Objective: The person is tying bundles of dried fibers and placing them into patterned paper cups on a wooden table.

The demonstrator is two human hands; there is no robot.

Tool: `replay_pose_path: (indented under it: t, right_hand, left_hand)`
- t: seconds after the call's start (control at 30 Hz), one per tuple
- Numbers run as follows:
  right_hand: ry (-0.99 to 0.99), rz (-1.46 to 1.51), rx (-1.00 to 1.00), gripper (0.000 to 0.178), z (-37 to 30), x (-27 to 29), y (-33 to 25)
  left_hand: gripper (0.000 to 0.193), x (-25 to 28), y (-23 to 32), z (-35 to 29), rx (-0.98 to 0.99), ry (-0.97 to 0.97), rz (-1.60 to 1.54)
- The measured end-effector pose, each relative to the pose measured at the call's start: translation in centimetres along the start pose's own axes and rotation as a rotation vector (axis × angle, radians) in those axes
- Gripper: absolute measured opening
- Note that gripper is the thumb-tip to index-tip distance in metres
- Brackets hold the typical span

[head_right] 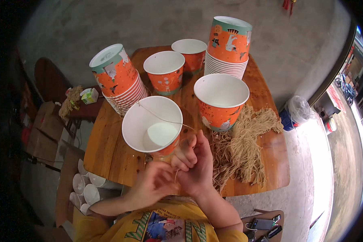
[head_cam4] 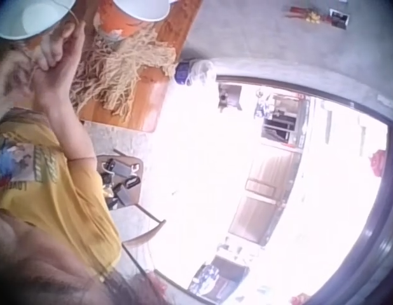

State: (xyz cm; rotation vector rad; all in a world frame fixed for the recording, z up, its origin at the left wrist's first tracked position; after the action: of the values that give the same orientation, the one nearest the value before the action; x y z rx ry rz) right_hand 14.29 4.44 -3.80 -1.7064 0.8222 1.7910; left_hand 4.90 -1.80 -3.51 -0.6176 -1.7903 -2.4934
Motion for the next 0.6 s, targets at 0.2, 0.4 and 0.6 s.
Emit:
replay_pose_path:
  t: [0.2, 0.4, 0.6]
  right_hand:
    - [0.165, -0.554, 0.172, 0.033, -2.0, 3.1, -3.5]
    - [0.631, -1.331, 0.514, 0.023, -4.1, 3.0, -5.7]
    - [0.302, -1.988, 0.41, 0.031, -4.9, -0.8, -1.0]
  left_hand:
    - [0.017, -1.7, -2.1, -0.3, 0.223, -0.112, -0.164]
    - [0.016, -0.7, -2.4, 0.8, 0.066, -0.118, -0.007]
    - [0.014, 0.2, -2.0, 1.3, -0.031, -0.143, 0.163]
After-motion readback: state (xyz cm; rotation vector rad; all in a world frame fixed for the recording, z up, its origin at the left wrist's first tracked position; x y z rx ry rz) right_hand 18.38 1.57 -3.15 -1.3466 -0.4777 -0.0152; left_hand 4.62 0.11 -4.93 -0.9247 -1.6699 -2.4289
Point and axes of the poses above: each hand's wrist, its own z-axis towards the middle knuckle, its own x-axis out of the back of the hand, y = z × x, the point moved 8 cm from there along z, towards the middle knuckle, and after that the axes turned 14 degrees about -x, right-handed, at the moved point
